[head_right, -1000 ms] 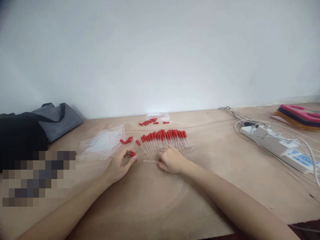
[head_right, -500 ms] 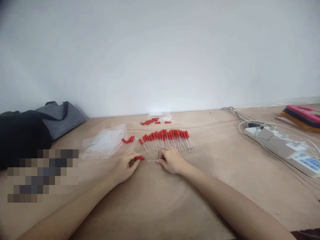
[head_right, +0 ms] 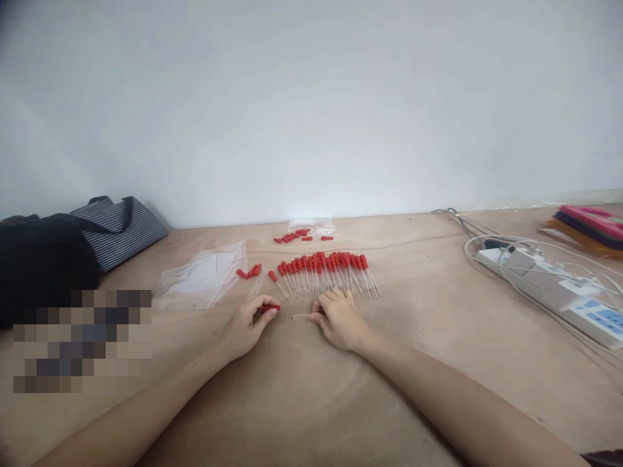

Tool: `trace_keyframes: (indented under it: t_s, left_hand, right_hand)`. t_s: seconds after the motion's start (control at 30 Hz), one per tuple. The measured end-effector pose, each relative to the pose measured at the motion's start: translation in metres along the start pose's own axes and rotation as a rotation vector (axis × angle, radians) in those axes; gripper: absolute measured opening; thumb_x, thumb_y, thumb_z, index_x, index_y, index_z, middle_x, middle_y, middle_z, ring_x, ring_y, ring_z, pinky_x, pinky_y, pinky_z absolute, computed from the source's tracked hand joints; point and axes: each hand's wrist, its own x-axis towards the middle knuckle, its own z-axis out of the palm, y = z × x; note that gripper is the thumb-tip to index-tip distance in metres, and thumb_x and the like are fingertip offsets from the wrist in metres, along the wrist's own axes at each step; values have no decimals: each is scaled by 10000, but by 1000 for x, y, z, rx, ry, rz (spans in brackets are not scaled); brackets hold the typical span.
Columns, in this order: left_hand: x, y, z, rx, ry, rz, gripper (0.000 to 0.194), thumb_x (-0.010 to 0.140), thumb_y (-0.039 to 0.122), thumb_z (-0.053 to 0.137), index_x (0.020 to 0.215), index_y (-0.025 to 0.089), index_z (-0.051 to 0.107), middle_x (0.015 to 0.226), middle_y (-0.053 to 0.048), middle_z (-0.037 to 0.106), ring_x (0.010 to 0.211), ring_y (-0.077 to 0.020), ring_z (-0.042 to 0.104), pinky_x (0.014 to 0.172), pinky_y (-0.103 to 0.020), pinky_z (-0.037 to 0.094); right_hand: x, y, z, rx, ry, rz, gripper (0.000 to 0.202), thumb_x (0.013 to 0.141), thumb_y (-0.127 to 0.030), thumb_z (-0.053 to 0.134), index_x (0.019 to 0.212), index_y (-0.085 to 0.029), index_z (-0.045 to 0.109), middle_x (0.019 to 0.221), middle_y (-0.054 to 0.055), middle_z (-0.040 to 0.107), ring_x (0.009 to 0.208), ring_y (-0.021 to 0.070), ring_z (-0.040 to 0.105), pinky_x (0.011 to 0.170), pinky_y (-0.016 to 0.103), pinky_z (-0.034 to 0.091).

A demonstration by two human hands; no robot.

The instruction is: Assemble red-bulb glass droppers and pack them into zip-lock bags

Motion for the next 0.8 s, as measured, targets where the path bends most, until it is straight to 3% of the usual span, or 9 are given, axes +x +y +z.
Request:
trace_keyframes:
  t_s: [0.17, 0.4, 0.8]
  left_hand:
    - [-6, 7, 8, -154, -59, -53, 136, 783, 242, 465, 874, 182, 548, 779, -5, 618, 703, -146, 565, 648, -266, 437]
    - [-6, 13, 7, -160, -68, -44, 128, 777, 240, 476, 856, 186, 560, 735, 12, 607, 660, -134, 549, 623, -252, 427]
    - [-10, 5, 19, -465, 56, -91, 138, 741, 258, 557, 826, 152, 583, 725, -15, 627, 679, -135, 582, 633, -248, 465]
  right_hand:
    - [-1, -7, 5, 113, 68, -17, 74, 823, -175, 428, 754, -181, 453, 727, -16, 571, 691, 126, 494, 754, 331, 241]
    - [-1, -11, 6, 178, 85, -89, 79, 829, -167, 418, 776, -187, 472, 731, -27, 581, 665, 112, 503, 766, 322, 232]
    - [-8, -19, 7, 146, 208, -207, 88, 799, -136, 453, 808, -171, 532, 727, -10, 585, 652, 107, 492, 704, 292, 235]
